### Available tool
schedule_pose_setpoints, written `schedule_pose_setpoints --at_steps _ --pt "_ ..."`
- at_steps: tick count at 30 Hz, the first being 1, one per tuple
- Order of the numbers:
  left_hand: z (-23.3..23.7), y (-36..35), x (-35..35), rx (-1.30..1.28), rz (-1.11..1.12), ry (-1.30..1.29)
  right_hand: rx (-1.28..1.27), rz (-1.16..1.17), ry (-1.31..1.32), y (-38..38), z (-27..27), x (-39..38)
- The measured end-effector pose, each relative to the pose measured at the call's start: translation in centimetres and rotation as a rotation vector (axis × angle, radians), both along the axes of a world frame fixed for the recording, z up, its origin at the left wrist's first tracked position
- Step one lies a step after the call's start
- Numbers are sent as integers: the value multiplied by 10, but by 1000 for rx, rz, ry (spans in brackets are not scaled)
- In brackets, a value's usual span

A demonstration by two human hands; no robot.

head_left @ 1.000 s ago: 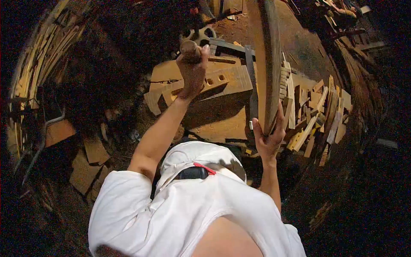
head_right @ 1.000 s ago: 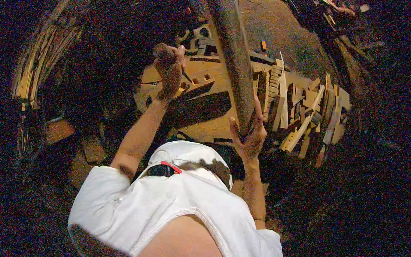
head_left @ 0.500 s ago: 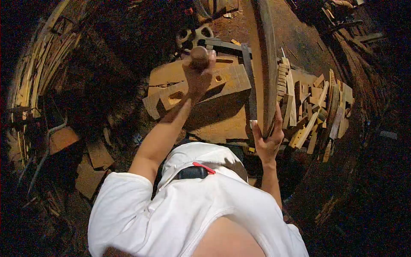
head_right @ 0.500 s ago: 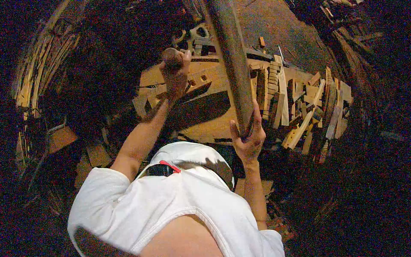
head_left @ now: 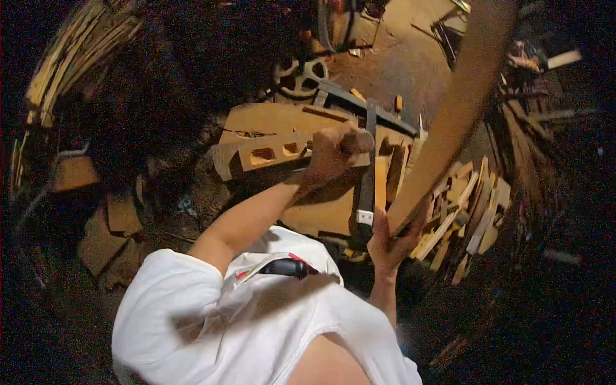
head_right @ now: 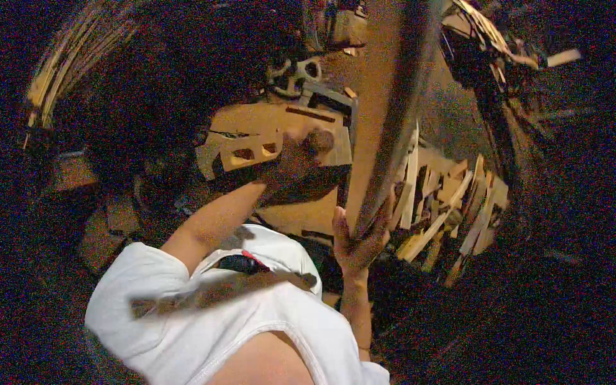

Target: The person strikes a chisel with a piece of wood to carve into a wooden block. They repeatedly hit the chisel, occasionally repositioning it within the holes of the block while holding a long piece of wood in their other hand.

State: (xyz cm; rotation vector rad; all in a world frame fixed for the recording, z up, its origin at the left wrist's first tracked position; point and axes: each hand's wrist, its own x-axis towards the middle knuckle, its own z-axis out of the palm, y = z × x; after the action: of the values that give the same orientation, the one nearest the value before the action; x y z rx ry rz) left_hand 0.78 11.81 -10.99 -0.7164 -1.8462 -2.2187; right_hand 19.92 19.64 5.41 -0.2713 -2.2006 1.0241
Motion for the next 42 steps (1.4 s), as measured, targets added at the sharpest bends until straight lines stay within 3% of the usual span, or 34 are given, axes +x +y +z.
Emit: schedule_pose_setpoints --at_steps 1,2,3,6,7,8,10,11,12,14,15,17,19,20,21,22,24,28,30,36,38,42 --pt "19 -5 1 -165 98 155 10 20 8 1 -4 -5" --pt "35 -9 4 -334 186 306 -71 137 -183 3 -8 -10" --pt "46 -12 7 -274 144 231 -150 248 -376 3 -9 -12" --pt "76 -30 15 -215 78 164 -179 211 -306 -7 -3 -11" --pt "47 -16 12 -263 116 162 -19 171 -171 -7 -7 -7" --pt "27 -9 13 -268 119 139 -98 123 -210 -12 9 -3" --pt "20 -2 10 35 -3 59 -139 111 -124 -5 -3 3" --pt "15 -8 16 323 -312 -573 -136 104 -117 -4 -10 -1" --pt "23 -12 16 323 -322 -566 -9 188 -163 -4 -16 -12" --pt "37 -18 15 -369 57 137 116 266 -210 -4 -17 -15" --pt "41 -21 13 -371 58 139 46 240 -223 -4 -18 -14" --pt "45 -29 16 -199 108 88 -150 205 -239 -10 -17 -6" --pt "65 -47 0 163 171 39 -192 169 -214 -12 -14 -4" --pt "67 -51 -11 53 396 62 -219 175 -181 -13 -11 -4" --pt "53 -68 -30 331 181 -255 -343 128 -301 -14 -6 -1" --pt "86 -70 -25 60 442 -311 -349 118 -298 -13 -11 1" --pt "72 -77 -42 577 333 -400 -292 170 -225 -8 -25 1" --pt "78 -87 -43 497 256 -400 -391 167 -235 -12 -23 6" --pt "95 -81 -33 378 248 -275 -239 146 -243 -9 -27 7" --pt "83 -66 -34 232 198 -313 -299 110 -330 -7 -27 11" --pt "76 -64 -37 42 266 -205 -265 117 -309 -7 -25 10" --pt "74 -53 -31 18 219 -273 -292 121 -318 -7 -30 6"
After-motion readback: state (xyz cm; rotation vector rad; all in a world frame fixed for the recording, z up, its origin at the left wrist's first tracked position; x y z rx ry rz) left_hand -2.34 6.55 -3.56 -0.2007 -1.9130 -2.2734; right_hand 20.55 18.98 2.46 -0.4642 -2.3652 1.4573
